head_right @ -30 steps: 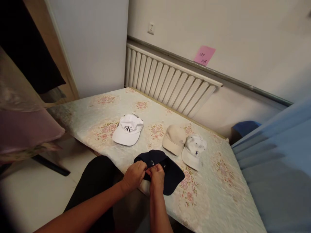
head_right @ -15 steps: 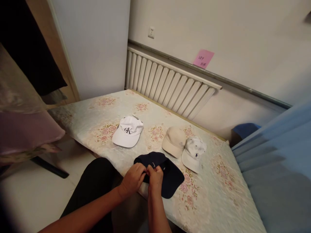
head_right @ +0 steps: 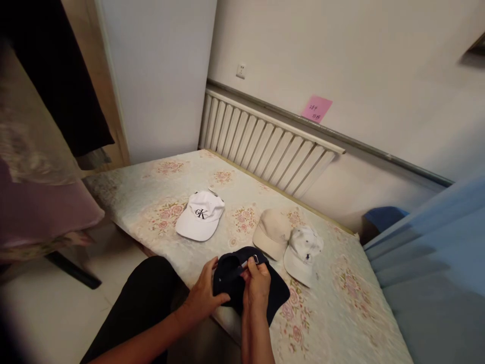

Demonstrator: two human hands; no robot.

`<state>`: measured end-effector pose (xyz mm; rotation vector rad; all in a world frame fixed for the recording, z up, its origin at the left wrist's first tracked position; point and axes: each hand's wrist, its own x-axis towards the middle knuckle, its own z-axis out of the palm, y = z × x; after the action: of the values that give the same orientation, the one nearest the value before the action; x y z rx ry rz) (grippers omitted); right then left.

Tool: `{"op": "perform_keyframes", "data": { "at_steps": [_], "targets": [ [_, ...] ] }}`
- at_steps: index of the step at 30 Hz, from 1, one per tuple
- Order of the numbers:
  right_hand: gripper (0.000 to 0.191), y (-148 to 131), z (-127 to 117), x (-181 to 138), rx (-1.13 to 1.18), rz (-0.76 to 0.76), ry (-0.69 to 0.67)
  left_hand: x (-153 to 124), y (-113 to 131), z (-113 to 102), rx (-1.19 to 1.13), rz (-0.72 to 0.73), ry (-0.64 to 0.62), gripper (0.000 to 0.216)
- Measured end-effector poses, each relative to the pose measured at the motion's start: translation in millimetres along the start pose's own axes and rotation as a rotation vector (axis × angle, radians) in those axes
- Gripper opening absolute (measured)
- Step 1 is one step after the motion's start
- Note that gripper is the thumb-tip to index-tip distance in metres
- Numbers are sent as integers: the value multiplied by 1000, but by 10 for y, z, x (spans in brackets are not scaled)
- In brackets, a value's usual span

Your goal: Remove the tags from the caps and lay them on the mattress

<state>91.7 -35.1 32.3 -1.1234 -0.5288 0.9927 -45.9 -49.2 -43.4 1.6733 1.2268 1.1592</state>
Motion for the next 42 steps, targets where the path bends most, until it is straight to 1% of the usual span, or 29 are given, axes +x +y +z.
{"op": "perform_keyframes", "data": {
  "at_steps": [2,4,6,9,12,14,17,21,24,28,34,39,42],
  "targets": [
    [38,-66,-1,-32,31,-5,33,-20,50,41,1,-29,-20,87],
    [39,-142,-11,-64,50,-18,48,-27,110,60,-10,-61,-23,74],
    [40,-228,-26,-98,64,-32,53,-21,171,61,-46,-61,-37,60],
    [38,-363,-49,-158,88,-47,53,10,274,41,-87,-35,-75,51],
    [35,-499,-75,-240,123,-62,72,53,401,8,-83,-41,-87,50],
    [33,-588,-94,-309,152,-73,67,79,495,-16,-58,-34,-89,52],
    [26,-717,-125,-423,213,-105,34,103,638,-43,24,-14,-88,55],
    [21,-853,-177,-551,273,-155,46,104,819,-61,154,2,-90,53],
    [20,-919,-231,-619,291,-176,34,85,908,-59,220,11,-94,51],
    [24,-970,-312,-711,318,-180,22,51,894,-11,227,7,-105,43],
    [27,-1026,-441,-857,368,-162,38,-17,766,142,57,-65,-116,29],
    [27,-1087,-521,-992,457,-141,21,-99,806,248,8,-42,-120,25],
    [25,-1112,-548,-1078,488,-60,13,-137,824,280,41,-15,-118,25]
  ]
}}
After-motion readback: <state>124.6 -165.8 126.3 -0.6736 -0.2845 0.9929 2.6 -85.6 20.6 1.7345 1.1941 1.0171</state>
